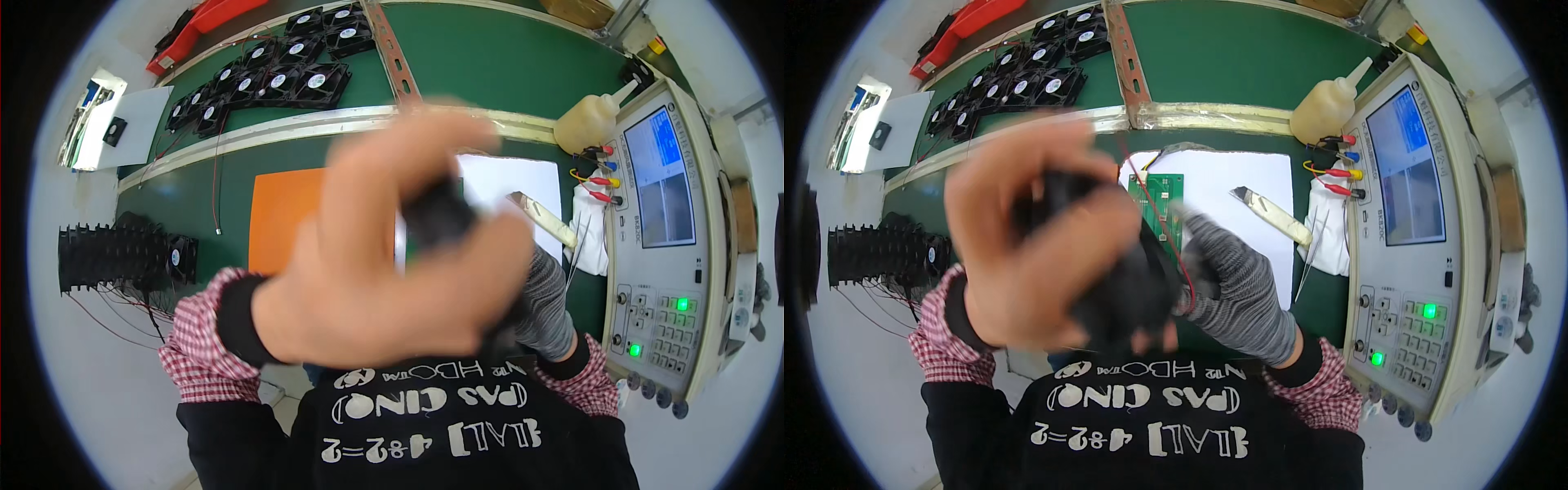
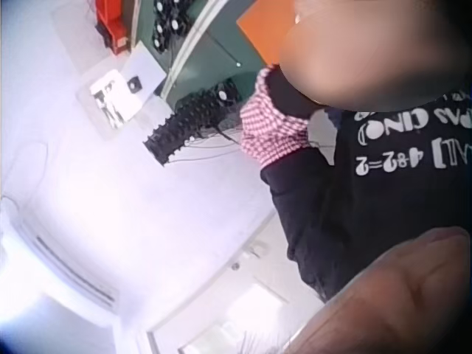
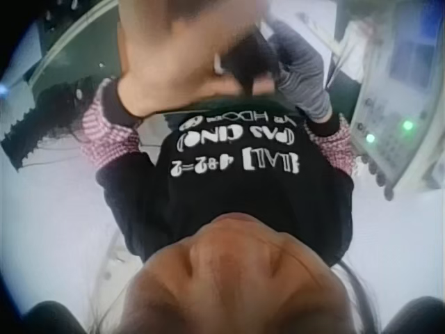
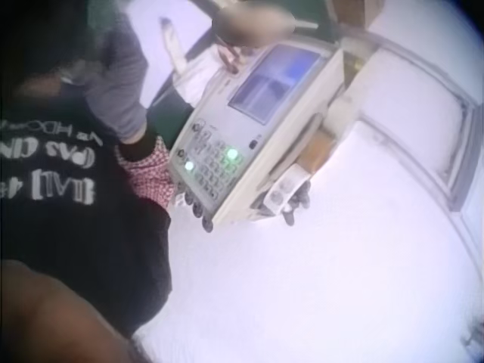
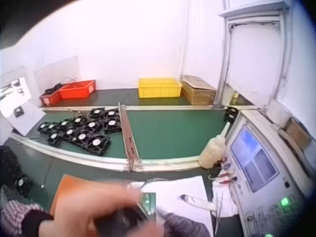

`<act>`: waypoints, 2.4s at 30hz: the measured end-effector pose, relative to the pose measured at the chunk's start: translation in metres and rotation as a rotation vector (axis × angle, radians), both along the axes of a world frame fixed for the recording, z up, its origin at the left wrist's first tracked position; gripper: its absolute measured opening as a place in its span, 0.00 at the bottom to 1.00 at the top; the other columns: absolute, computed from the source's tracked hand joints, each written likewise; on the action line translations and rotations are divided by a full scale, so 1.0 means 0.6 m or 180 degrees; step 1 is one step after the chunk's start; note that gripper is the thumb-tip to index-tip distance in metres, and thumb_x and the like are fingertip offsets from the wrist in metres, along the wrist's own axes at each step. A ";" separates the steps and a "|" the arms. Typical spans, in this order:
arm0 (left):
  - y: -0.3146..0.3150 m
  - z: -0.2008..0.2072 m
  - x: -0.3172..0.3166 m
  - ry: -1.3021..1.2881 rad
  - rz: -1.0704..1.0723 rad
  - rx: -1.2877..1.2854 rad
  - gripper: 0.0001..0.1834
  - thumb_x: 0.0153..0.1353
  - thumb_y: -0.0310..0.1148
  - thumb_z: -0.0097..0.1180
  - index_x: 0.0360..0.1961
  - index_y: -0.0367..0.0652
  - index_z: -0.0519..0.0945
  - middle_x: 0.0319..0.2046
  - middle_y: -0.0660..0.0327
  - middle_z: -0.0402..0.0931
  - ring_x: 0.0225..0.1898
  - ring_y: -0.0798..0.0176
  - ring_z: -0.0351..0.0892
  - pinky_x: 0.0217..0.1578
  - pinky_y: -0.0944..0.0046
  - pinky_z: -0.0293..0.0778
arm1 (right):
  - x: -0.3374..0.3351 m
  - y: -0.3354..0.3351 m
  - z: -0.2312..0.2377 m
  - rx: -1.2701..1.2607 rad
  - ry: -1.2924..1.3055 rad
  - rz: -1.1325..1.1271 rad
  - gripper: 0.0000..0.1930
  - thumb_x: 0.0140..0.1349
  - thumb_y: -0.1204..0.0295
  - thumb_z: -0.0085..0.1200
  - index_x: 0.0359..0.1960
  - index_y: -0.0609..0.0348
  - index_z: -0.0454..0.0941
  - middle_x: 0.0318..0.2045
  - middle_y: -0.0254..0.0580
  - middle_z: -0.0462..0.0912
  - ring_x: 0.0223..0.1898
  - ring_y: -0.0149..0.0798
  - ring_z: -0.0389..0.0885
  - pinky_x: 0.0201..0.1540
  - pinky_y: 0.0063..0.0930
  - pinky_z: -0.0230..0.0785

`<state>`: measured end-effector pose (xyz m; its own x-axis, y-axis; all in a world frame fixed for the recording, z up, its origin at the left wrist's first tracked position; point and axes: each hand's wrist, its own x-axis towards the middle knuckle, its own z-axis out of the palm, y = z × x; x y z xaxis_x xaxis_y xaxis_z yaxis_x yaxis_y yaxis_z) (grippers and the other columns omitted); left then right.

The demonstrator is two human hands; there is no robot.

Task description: The person repeatedly picks up small black cooling fans from a stack on the left, connects their wires to a green circuit board on the right, and observes the fan's operation. After testing, the person places the fan on the table and repeats the process with the next fan in the stack.

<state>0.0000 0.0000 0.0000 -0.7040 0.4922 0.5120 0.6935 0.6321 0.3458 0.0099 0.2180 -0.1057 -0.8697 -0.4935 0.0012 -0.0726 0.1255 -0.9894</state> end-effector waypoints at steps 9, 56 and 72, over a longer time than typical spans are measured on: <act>-0.298 -0.001 -0.047 0.2390 0.2425 0.0378 0.19 0.56 0.30 0.68 0.46 0.36 0.76 0.38 0.55 0.80 0.39 0.63 0.80 0.41 0.65 0.76 | -0.042 -0.018 0.046 0.0437 -0.1905 0.2049 0.11 0.60 0.68 0.63 0.30 0.63 0.77 0.32 0.36 0.80 0.39 0.31 0.81 0.43 0.30 0.73; -0.144 -0.014 -0.029 0.1294 -0.0278 0.0461 0.38 0.50 0.49 0.65 0.56 0.32 0.73 0.50 0.44 0.75 0.50 0.44 0.75 0.51 0.51 0.71 | -0.117 -0.050 -0.084 0.1544 0.2416 -0.0407 0.06 0.52 0.75 0.64 0.33 0.57 0.81 0.32 0.41 0.80 0.37 0.45 0.79 0.43 0.37 0.73; -0.167 -0.155 -0.085 0.0662 -0.0745 -0.0495 0.09 0.43 0.30 0.59 0.28 0.48 0.75 0.34 0.60 0.69 0.42 0.54 0.71 0.49 0.48 0.66 | -0.090 -0.075 -0.028 0.0692 0.3001 -0.0286 0.26 0.52 0.75 0.65 0.55 0.59 0.76 0.60 0.57 0.73 0.59 0.55 0.75 0.61 0.40 0.70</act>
